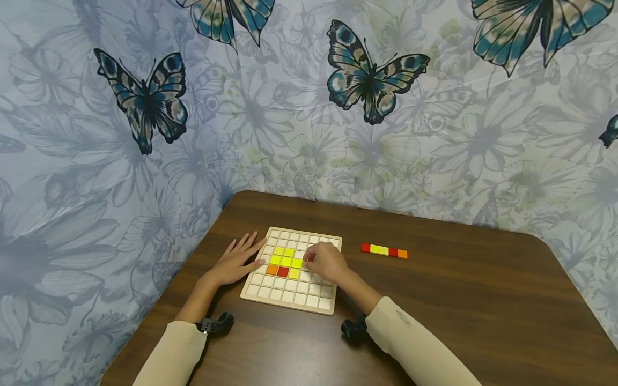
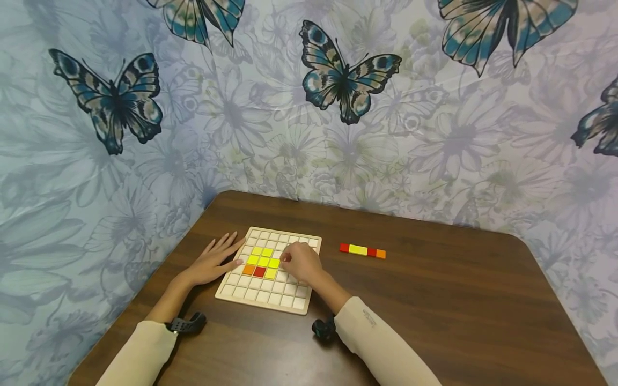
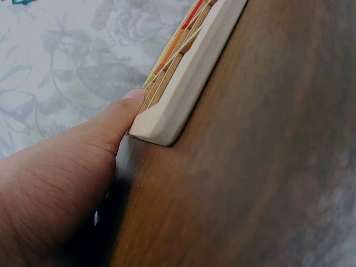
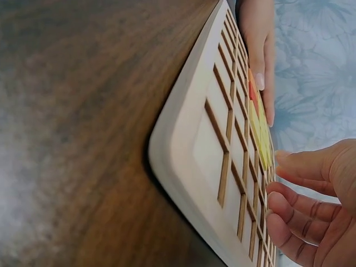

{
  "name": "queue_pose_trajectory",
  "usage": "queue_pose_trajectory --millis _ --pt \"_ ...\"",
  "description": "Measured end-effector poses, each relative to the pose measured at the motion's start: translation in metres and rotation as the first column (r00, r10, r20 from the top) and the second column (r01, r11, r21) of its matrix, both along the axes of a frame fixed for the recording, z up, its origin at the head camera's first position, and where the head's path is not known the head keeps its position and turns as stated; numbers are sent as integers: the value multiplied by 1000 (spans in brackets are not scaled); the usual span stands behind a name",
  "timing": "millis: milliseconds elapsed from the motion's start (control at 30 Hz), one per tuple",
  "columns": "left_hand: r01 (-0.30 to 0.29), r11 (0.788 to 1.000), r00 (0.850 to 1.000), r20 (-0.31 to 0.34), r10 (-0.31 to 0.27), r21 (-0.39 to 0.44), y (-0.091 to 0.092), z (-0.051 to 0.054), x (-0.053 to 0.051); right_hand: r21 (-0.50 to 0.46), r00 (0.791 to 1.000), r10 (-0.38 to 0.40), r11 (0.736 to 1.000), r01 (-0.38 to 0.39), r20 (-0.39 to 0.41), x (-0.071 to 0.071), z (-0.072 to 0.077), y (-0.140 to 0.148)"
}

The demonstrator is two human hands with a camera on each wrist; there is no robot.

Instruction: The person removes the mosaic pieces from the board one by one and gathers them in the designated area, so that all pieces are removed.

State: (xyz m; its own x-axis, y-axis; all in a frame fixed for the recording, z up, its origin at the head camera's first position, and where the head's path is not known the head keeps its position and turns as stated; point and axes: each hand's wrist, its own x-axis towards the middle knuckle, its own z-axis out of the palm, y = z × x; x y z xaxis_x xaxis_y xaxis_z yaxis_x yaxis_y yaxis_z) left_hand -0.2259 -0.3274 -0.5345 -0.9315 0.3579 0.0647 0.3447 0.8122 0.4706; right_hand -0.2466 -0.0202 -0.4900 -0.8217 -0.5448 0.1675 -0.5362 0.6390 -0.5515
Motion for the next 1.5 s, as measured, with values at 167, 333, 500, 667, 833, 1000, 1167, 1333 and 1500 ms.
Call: queue_pose_trajectory --millis 167,333,500,667,833,1000,1167,1333,1500 --pt "1 1000 1000 6 -1 1 -1 -1 -1 4 1000 -2 1000 2 13 -4 -1 -4" --pt "2 1000 1000 7 -2 5 -1 -2 -2 20 1000 -18 1000 18 22 -5 -2 -9" --pt "3 1000 1000 5 -3 12 -1 -1 -1 29 999 -29 999 28 36 -6 -4 -12" --pt "8 1000 1000 -15 -8 25 0 0 -1 17 998 -31 999 31 47 -7 -5 -12" --pt "10 1000 1000 -26 -9 30 1 0 0 -10 999 -39 999 39 36 -6 -3 -13" --pt "4 1000 1000 -19 -4 17 0 -1 0 -65 999 -48 997 48 6 -5 -2 -15" --pt "2 1000 1000 -13 -2 4 0 -1 2 -123 999 -36 992 35 -3 -3 -2 -17" --pt "-3 1000 1000 -6 3 11 0 1 3 -167 1000 -21 986 23 18 -1 -3 -18" --pt "0 1000 1000 -4 0 7 1 2 3 -200 1000 -19 980 20 10 0 -4 -17"
